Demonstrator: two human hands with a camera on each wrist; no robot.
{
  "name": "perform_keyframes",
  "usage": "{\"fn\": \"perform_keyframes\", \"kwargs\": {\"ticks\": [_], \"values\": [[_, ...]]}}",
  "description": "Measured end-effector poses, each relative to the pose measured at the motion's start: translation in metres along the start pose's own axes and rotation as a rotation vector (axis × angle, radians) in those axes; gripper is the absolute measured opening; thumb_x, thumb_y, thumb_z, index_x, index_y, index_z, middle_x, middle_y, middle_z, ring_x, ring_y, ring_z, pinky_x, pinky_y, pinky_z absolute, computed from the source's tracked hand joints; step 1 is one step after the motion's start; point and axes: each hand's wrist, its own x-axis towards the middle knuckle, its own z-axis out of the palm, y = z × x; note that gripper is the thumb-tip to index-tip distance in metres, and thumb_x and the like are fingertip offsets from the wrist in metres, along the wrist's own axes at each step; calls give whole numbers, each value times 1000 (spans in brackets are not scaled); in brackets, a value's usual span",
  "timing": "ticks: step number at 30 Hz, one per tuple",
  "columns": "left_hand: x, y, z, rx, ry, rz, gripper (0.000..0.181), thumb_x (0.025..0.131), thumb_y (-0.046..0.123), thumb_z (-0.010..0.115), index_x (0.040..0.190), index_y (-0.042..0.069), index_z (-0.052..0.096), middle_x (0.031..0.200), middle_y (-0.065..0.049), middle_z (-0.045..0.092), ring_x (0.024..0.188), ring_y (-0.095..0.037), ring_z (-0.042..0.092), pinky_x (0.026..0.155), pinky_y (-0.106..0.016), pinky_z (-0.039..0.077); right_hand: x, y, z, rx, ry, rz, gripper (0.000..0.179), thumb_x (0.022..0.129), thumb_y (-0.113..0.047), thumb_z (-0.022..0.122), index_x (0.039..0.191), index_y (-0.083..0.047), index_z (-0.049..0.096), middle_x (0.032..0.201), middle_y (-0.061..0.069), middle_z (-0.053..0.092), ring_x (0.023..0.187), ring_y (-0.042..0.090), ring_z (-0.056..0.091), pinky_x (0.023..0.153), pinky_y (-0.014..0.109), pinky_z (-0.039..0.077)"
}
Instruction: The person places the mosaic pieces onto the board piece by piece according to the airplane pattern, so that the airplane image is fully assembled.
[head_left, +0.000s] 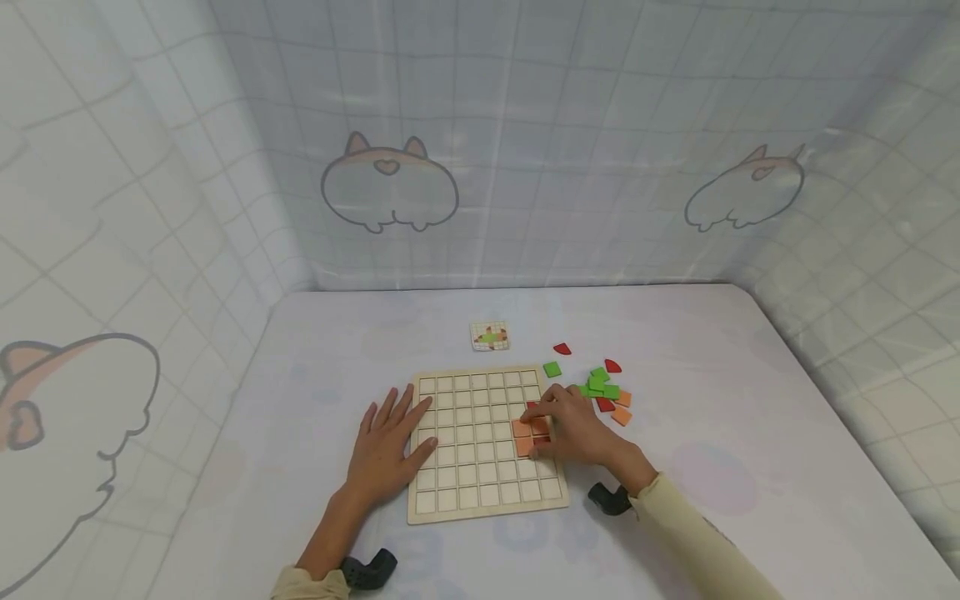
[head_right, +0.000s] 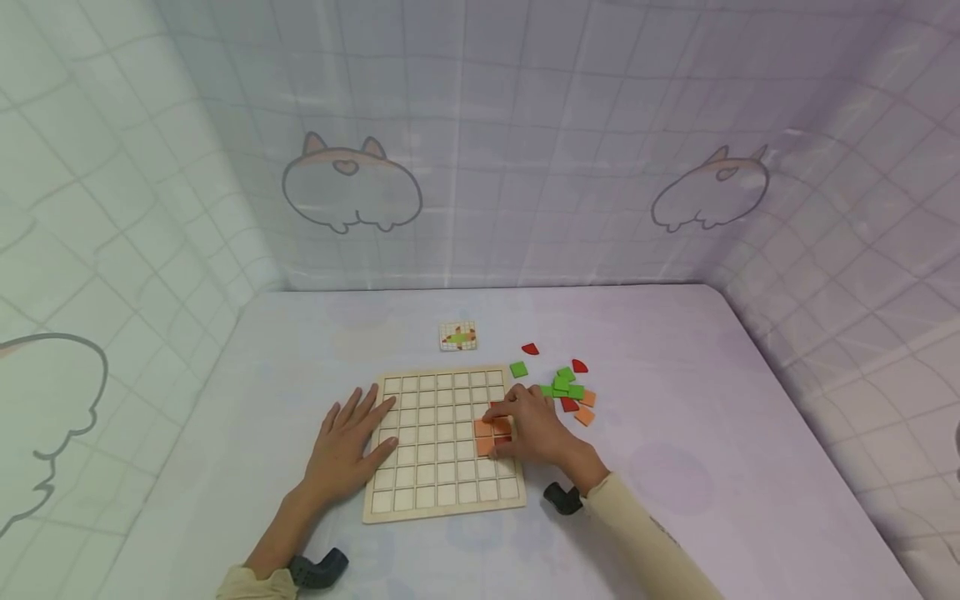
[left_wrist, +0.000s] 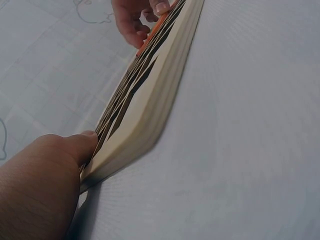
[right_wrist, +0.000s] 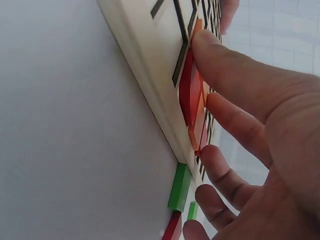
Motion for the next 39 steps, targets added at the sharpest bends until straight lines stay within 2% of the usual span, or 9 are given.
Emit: {"fn": "perform_keyframes", "kwargs": {"ticks": [4,12,17,23,29,32,36,39], "values": [[0,-1,0,-2,-2,-6,68,95,56,52,152,20,41,160,-10,26,148,-33,14,116,-56,6,4,1,1,0,-19,-8,38,75,-40,86,110,-32,72,104,-5,48,94,19,36,77,39,29],[1,-1,2,-18,8,12,68,95,57,51,152,21,41,159,-10,27,148,-33,14,116,-55,6,7,-4,-3,-107,-60,-6,38,74,-43,86,107,-32,71,105,-5,46,96,18,37,77,39,29],[1,0,2,-17,12,17,68,95,56,52,151,20,42,159,-11,28,147,-34,15,115,-56,7,6,-6,-1,-106,1,-59,34,74,-43,86,103,-30,74,106,-7,47,100,17,38,78,40,29],[2,0,0,-16,21,23,68,95,55,53,151,20,42,159,-11,28,147,-35,16,115,-57,7,-1,-10,4,-133,67,-138,11,77,-37,85,84,-30,79,89,-15,49,88,9,39,73,36,28],[2,-1,0,-17,23,19,67,95,54,54,151,19,42,159,-11,28,147,-35,16,115,-57,8,-2,-10,6,-173,102,-189,6,79,-30,84,80,-29,78,83,-16,53,83,8,40,72,35,28],[1,-1,0,-25,18,17,67,94,54,54,151,19,43,158,-11,28,147,-35,16,115,-57,8,1,-6,4,-181,126,-169,7,80,-29,84,80,-28,77,82,-15,55,82,9,41,71,34,30],[1,0,1,-23,13,12,67,95,54,53,151,19,43,158,-11,29,147,-35,17,115,-57,8,10,8,-4,-171,179,-92,5,82,-26,82,86,-27,78,86,-14,60,83,11,45,73,35,33],[0,0,1,-22,15,11,67,95,54,53,151,19,43,158,-11,29,147,-35,17,115,-57,8,19,21,-12,-204,238,-46,8,83,-21,81,91,-22,79,91,-8,65,86,17,50,73,39,35]]}}
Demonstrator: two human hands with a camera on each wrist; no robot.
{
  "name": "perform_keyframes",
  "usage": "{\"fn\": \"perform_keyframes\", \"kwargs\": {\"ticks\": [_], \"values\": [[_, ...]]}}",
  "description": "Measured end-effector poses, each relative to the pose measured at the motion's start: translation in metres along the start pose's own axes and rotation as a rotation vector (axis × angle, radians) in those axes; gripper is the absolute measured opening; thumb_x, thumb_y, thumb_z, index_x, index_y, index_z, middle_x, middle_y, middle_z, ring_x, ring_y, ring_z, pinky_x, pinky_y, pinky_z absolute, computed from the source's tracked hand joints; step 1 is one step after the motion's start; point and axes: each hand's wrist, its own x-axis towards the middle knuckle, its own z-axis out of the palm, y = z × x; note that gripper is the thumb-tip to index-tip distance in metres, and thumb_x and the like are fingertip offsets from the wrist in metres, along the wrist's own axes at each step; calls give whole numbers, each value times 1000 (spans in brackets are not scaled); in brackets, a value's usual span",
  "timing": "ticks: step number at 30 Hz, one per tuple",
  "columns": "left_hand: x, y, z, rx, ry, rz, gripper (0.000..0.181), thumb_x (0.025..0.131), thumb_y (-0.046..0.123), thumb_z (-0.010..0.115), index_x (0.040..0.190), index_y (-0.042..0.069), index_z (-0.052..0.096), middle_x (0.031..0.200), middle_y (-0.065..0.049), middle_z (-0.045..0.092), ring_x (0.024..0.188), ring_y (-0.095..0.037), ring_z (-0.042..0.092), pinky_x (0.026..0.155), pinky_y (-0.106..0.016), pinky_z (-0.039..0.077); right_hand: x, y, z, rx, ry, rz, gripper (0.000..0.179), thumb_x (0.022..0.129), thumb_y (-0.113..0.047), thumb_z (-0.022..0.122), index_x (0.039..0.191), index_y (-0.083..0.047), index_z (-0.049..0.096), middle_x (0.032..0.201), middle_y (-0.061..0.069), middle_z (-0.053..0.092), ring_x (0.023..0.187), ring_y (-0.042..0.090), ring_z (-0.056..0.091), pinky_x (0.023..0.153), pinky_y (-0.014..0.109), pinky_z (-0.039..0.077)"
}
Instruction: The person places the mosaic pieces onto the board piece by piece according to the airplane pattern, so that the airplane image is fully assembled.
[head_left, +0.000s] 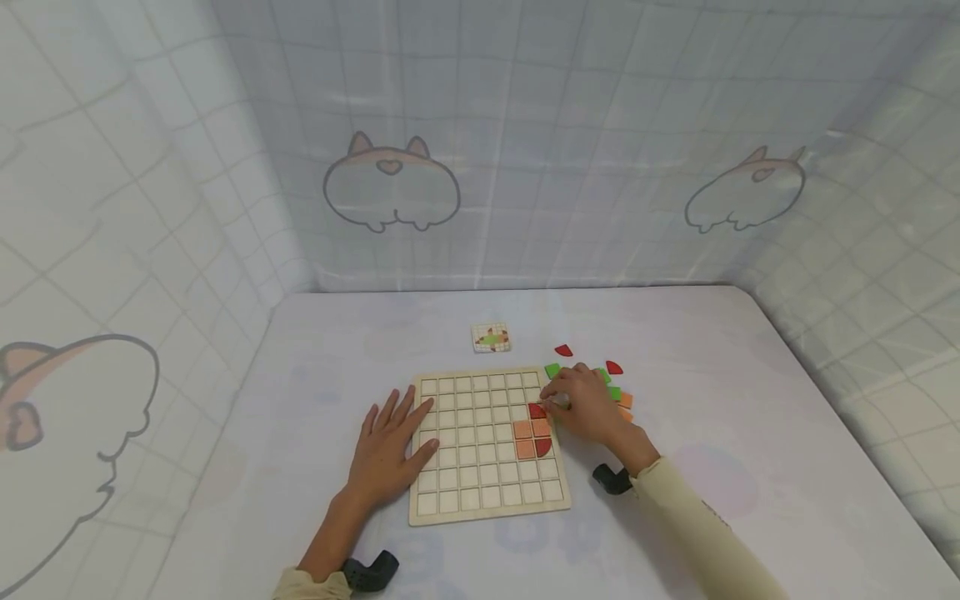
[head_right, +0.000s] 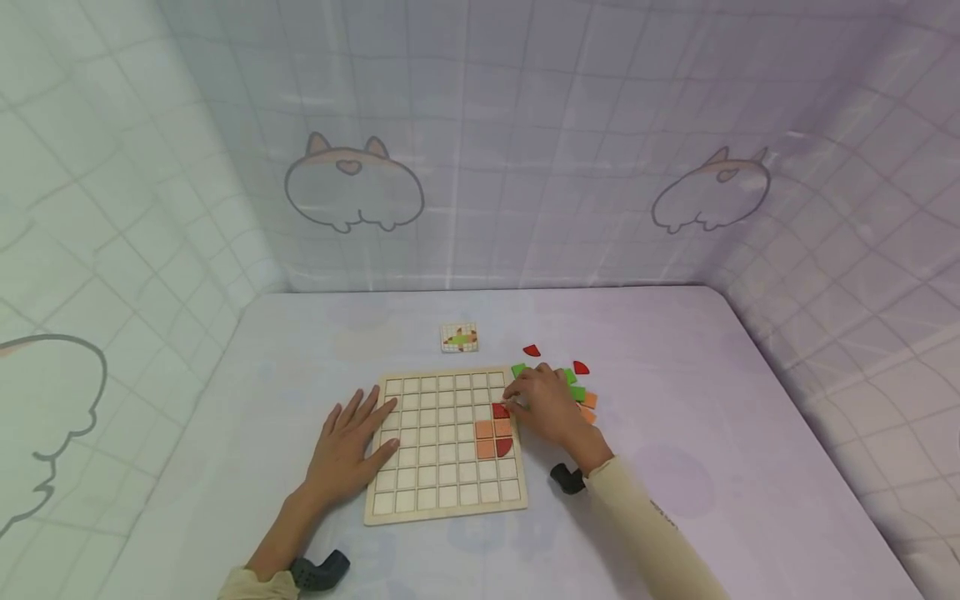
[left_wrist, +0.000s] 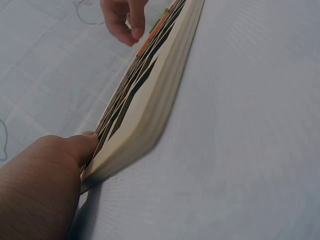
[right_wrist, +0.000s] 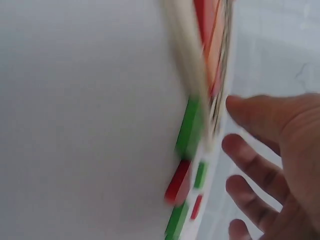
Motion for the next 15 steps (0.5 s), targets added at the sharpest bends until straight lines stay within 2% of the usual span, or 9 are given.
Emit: {"fn": "perform_keyframes", "kwargs": {"ticks": [3,6,10,15], "values": [[0,0,0,-1,2,1,67,95,54,54,151,19,43,158,-11,29,146,-35,18,115,-57,8,8,13,-1,-72,38,13,11,83,-21,81,94,-17,78,98,-1,68,90,24,55,72,43,39],[-1,1,-1,0,1,1,67,95,54,54,151,19,43,158,-11,29,146,-35,18,115,-57,8,13,22,-1,-110,31,9,15,84,-19,80,97,-15,78,108,4,69,97,30,57,75,47,43],[-1,0,-1,-2,4,4,67,95,54,54,151,19,43,158,-11,29,147,-35,17,115,-57,8,20,28,-2,-148,-25,13,16,84,-15,79,101,-15,78,112,4,68,103,31,58,80,49,45],[-1,-1,0,-5,9,11,66,95,55,53,151,20,43,158,-11,28,147,-34,16,115,-57,8,25,30,-5,-159,-92,49,16,83,-14,79,99,-17,80,104,0,70,95,26,59,80,45,45]]}}
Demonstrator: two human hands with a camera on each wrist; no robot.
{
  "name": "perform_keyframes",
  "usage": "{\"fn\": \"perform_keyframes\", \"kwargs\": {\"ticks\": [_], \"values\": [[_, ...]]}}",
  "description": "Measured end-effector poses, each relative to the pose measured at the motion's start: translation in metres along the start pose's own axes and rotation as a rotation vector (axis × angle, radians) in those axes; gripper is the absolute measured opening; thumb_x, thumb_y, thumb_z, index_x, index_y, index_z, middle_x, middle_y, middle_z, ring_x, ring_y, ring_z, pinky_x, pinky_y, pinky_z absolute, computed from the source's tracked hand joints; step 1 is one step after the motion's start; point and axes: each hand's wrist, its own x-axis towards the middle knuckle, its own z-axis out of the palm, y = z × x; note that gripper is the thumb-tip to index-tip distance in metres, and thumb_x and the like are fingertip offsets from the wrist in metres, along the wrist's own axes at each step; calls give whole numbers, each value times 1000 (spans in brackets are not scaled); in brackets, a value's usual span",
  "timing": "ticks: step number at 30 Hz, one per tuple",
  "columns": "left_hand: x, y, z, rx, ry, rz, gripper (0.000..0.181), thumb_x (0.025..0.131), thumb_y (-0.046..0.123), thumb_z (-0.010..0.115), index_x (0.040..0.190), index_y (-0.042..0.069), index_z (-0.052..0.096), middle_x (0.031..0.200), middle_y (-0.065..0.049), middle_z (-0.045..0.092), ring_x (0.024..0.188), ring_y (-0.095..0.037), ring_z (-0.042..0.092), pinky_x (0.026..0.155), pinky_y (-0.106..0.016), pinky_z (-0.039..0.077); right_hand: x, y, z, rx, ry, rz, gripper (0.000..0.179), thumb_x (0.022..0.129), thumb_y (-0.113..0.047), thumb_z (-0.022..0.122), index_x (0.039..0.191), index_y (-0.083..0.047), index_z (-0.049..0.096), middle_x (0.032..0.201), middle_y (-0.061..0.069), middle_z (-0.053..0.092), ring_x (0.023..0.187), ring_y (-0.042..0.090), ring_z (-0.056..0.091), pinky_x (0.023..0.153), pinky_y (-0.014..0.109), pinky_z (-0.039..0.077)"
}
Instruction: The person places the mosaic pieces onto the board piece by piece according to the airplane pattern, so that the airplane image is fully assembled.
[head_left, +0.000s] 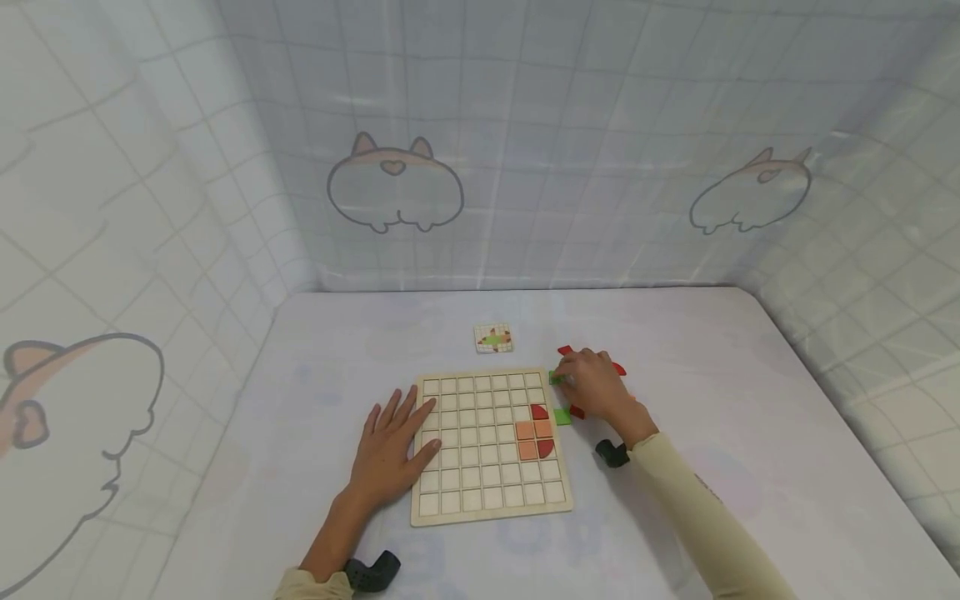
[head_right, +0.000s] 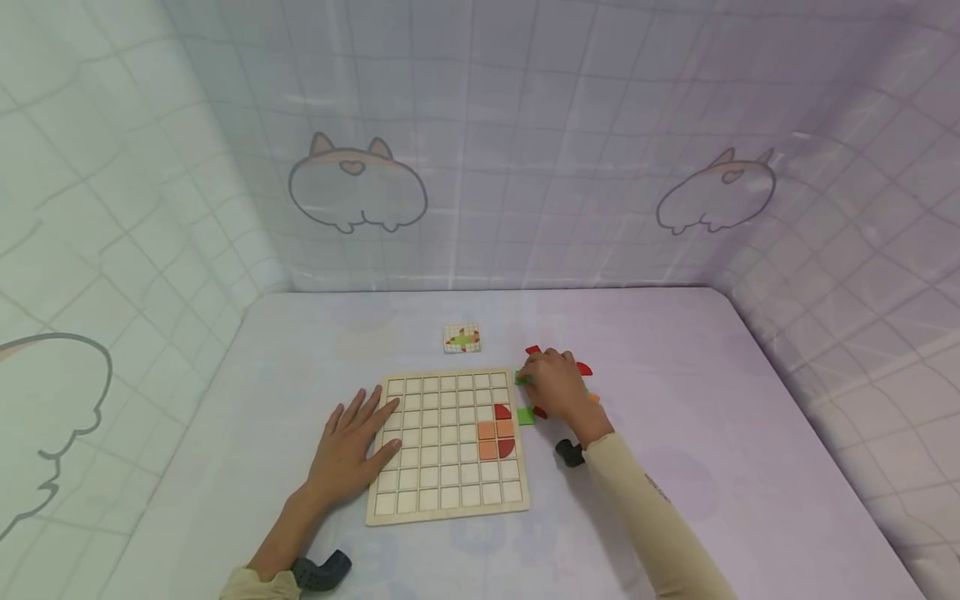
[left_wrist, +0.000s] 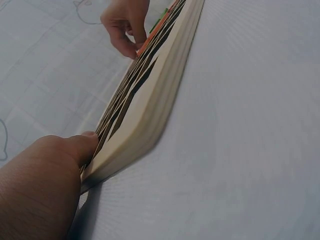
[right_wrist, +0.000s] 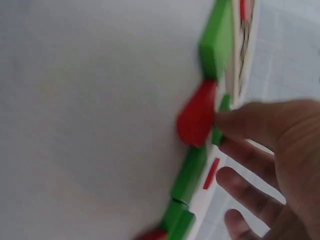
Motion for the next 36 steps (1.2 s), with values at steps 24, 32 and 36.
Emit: {"fn": "perform_keyframes", "kwargs": {"ticks": [24,32,36], "values": [[1,2,-4,-4,-7,-8,65,96,54,52,151,20,43,158,-11,29,147,-34,17,115,-57,9,-10,-67,3,117,54,-370,11,77,-20,81,88,-20,79,91,-9,71,88,12,57,76,34,38],[-1,2,-1,10,-17,-16,67,95,55,52,151,20,43,158,-11,28,147,-35,17,115,-57,9,-20,-76,12,135,-24,-393,13,79,-17,75,91,-22,79,93,-12,66,88,9,53,77,31,36],[-1,3,-1,12,-9,-12,67,95,54,53,151,19,43,158,-11,29,146,-35,17,115,-57,9,-21,-77,11,115,-32,-396,14,79,-16,76,91,-24,80,94,-12,66,91,10,50,77,32,35]]}}
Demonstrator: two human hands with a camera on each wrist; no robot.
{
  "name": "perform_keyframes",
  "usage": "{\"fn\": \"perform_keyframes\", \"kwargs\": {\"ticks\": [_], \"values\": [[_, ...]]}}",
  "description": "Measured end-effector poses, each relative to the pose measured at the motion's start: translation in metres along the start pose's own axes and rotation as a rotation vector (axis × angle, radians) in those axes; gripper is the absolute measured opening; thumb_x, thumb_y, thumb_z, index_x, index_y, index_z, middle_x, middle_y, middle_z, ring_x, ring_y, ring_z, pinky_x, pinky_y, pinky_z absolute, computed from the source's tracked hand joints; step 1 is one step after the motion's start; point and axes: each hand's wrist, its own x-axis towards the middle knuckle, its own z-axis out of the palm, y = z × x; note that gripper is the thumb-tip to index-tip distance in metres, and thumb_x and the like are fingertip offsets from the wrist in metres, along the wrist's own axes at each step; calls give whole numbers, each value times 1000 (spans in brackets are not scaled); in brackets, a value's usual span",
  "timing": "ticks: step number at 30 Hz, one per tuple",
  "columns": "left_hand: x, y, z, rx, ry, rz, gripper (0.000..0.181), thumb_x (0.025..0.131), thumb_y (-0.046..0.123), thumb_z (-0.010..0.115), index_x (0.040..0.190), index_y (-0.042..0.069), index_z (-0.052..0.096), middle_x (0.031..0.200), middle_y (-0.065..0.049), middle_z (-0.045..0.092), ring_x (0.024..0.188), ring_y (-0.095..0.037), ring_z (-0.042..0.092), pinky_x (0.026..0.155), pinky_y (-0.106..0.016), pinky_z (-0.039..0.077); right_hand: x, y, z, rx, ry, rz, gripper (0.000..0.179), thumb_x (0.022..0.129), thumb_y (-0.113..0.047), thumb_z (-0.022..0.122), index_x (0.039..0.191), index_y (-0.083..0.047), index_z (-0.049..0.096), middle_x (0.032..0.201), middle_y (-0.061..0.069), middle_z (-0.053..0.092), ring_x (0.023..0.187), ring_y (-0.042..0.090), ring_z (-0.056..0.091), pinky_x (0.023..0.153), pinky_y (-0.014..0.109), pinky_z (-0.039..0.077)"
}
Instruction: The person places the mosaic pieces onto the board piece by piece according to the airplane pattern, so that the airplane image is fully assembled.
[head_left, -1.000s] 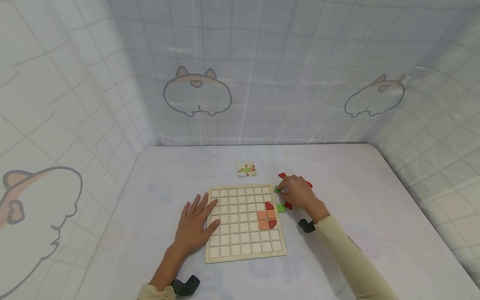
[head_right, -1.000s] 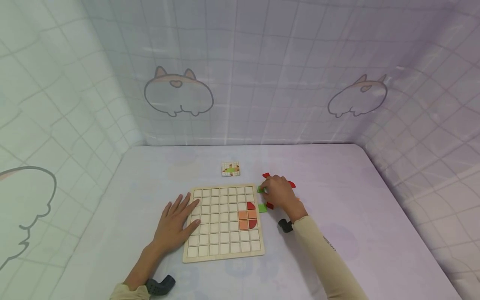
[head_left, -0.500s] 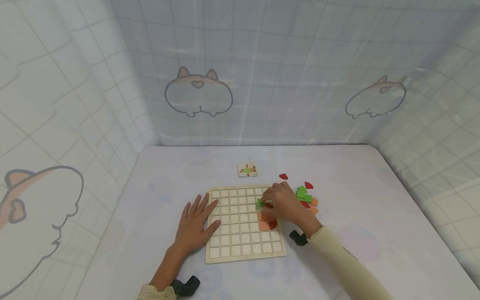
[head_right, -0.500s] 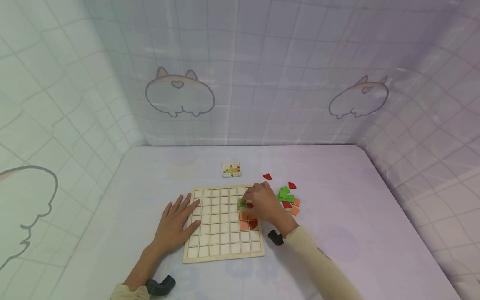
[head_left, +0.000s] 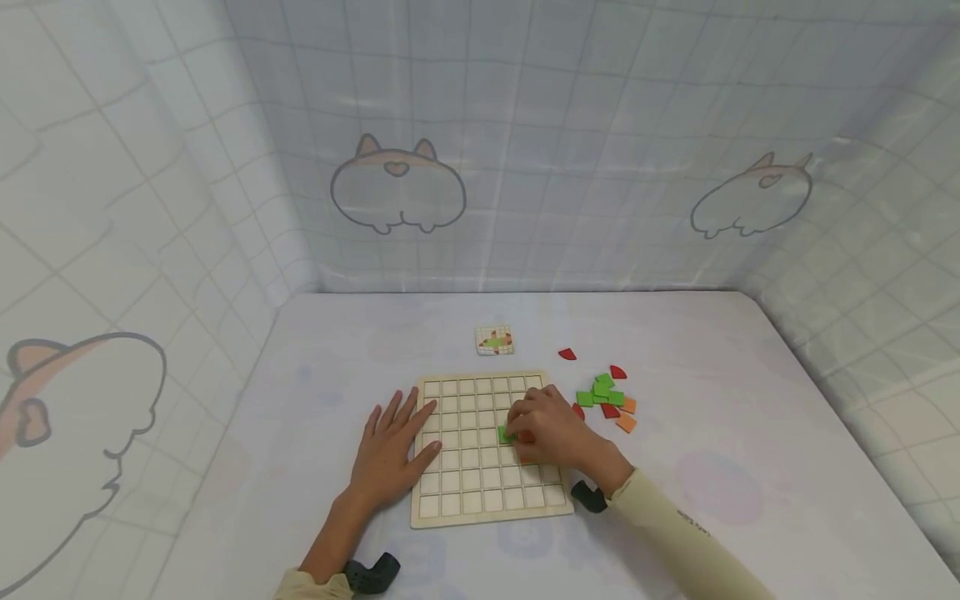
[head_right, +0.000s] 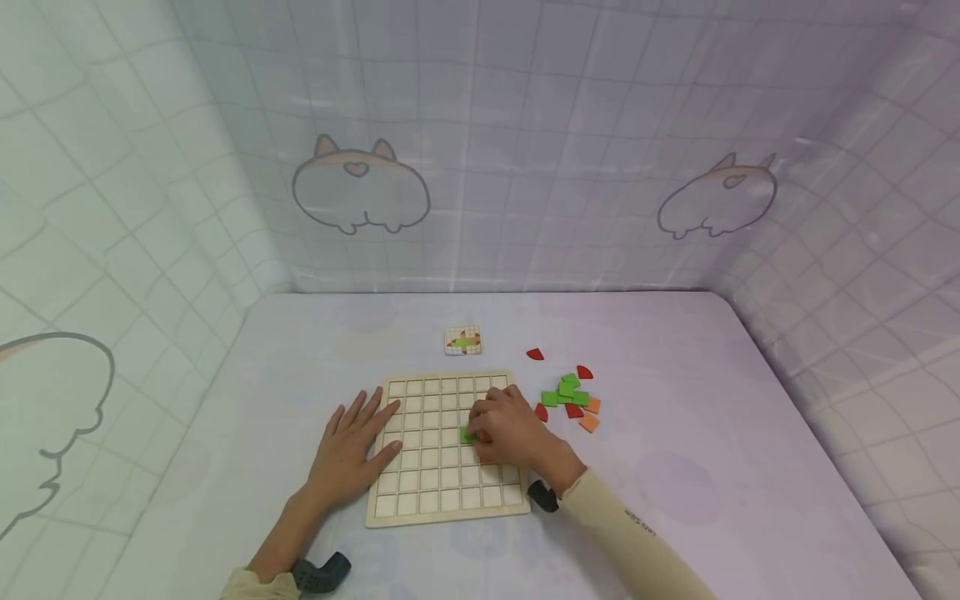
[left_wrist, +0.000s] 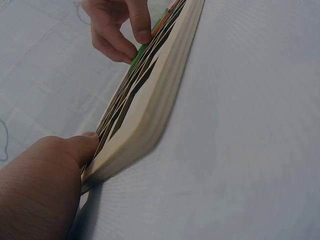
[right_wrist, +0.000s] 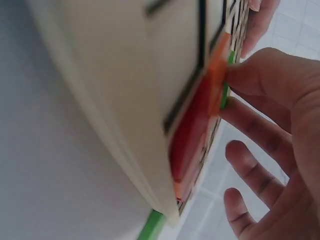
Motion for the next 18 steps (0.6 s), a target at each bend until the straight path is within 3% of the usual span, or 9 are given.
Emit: {"fn": "perform_keyframes", "kwargs": {"ticks": [10,18], "values": [[-2,-3,1,15,1,-3,67,95,55,52,151,19,43,158,-11,29,147,-35,17,115,-57,10,3,-5,2,0,-11,35,12,82,-15,78,90,-23,81,95,-12,68,95,11,50,79,31,36],[0,-2,1,-3,11,13,66,95,54,54,150,19,44,157,-12,30,146,-36,19,114,-58,11,-5,0,0,-2,26,67,8,82,-20,80,87,-26,80,95,-13,68,98,10,51,79,32,38]]}}
